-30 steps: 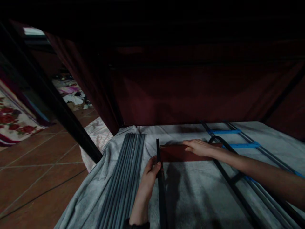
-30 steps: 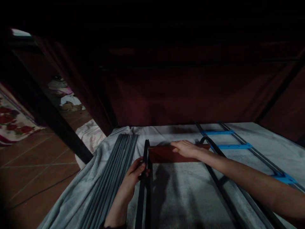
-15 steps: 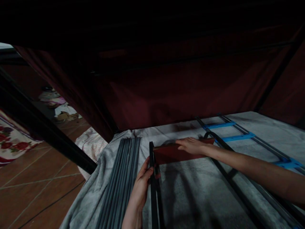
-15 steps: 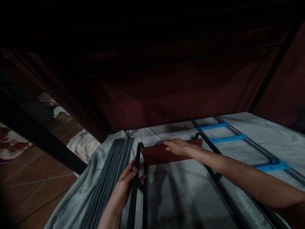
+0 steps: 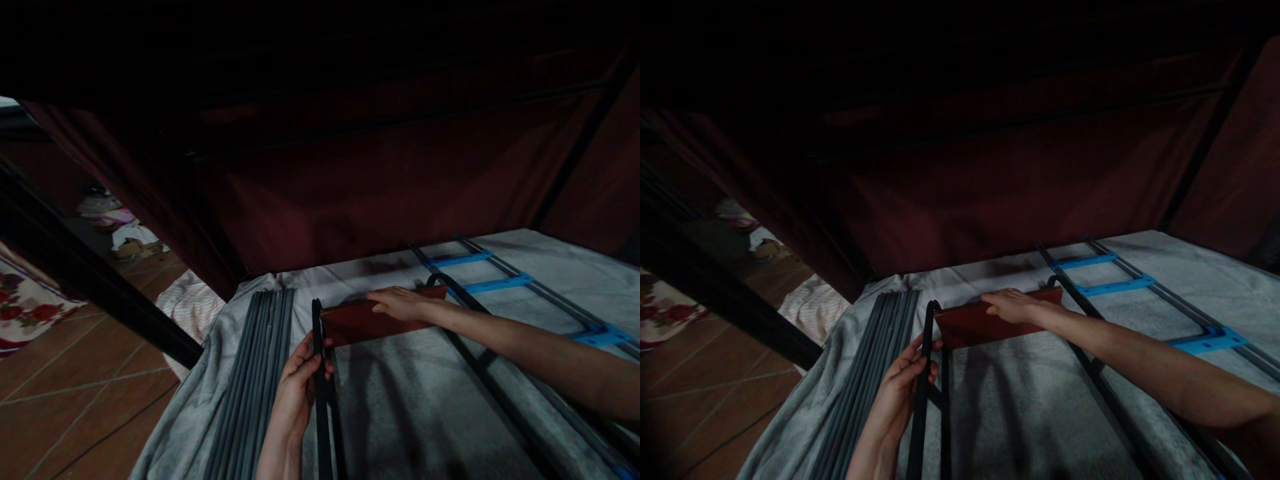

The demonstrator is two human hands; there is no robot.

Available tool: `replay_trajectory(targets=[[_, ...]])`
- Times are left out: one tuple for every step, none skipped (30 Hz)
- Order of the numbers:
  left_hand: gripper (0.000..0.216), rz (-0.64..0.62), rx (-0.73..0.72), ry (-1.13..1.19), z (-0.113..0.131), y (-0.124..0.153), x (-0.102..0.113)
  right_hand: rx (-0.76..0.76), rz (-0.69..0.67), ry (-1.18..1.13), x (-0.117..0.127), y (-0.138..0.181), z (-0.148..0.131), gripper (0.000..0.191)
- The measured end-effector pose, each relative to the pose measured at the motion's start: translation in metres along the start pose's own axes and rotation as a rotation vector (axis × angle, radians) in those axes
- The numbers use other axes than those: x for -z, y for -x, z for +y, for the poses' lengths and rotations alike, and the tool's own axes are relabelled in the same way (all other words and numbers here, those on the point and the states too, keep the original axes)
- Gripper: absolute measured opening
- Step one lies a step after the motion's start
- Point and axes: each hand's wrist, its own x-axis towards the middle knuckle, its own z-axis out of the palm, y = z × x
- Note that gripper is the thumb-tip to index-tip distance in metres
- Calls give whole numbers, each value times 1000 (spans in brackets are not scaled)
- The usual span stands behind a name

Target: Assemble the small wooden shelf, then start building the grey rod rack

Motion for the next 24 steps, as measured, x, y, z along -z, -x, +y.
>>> replay_trajectory(targets=[[65,4,1,1,0,0,1,3,2,-7,0,0,1,33],[65,5,2,2,0,-1,1,5,5,-14,0,-1,1,32],[66,2,4,3,-1,-1,2,8,7,-20,0,-1,1,32],[66,-4,4,5,-1,-1,2,9,11,-24,0,-1,2,32],[66,-7,2,7,-2,-2,2,9,15,-25,0,-1,2,31],[66,-8,0,7,-2,-2,3,10,16,-26,0,-1,1,30],[66,-7,-4,6,-2,-3,3,11,14,-28,0,-1,1,29],[66,-4,-6,3,-2,-3,3,12,13,-30,0,-1,1,28],[66,0,-5,-1,-1,-3,2,16,13,-34,1,0,1,28],[67,4,0,-3,0,-3,2,17,16,-39,1,0,0,28],[67,7,8,-4,1,-2,1,19,19,-43,1,1,0,28],[68,11,16,-5,2,-2,0,20,23,-46,1,2,-1,28],[68,13,23,-6,3,-1,-1,19,24,-45,2,2,-2,28],[68,13,26,-7,4,0,-2,16,21,-43,2,3,-2,27],[68,13,26,-8,5,0,-3,13,15,-41,3,3,-3,26],[67,12,23,-11,5,1,-3,12,11,-40,4,4,-4,25],[66,8,19,-14,4,0,-3,11,9,-39,5,4,-5,24],[64,2,14,-17,3,0,-3,11,10,-40,5,4,-5,24],[62,-8,9,-19,2,0,-3,13,10,-41,6,4,-5,24],[61,-17,4,-21,1,-1,-2,15,9,-41,6,4,-5,24],[61,-25,0,-21,0,-1,-2,18,8,-39,6,4,-4,25],[60,-30,-3,-21,-1,-2,-2,20,6,-35,6,3,-4,26],[60,-28,-5,-22,-2,-2,-3,22,2,-28,5,4,-3,27],[60,-21,-5,-26,-2,-1,-3,22,0,-19,4,4,-2,28]])
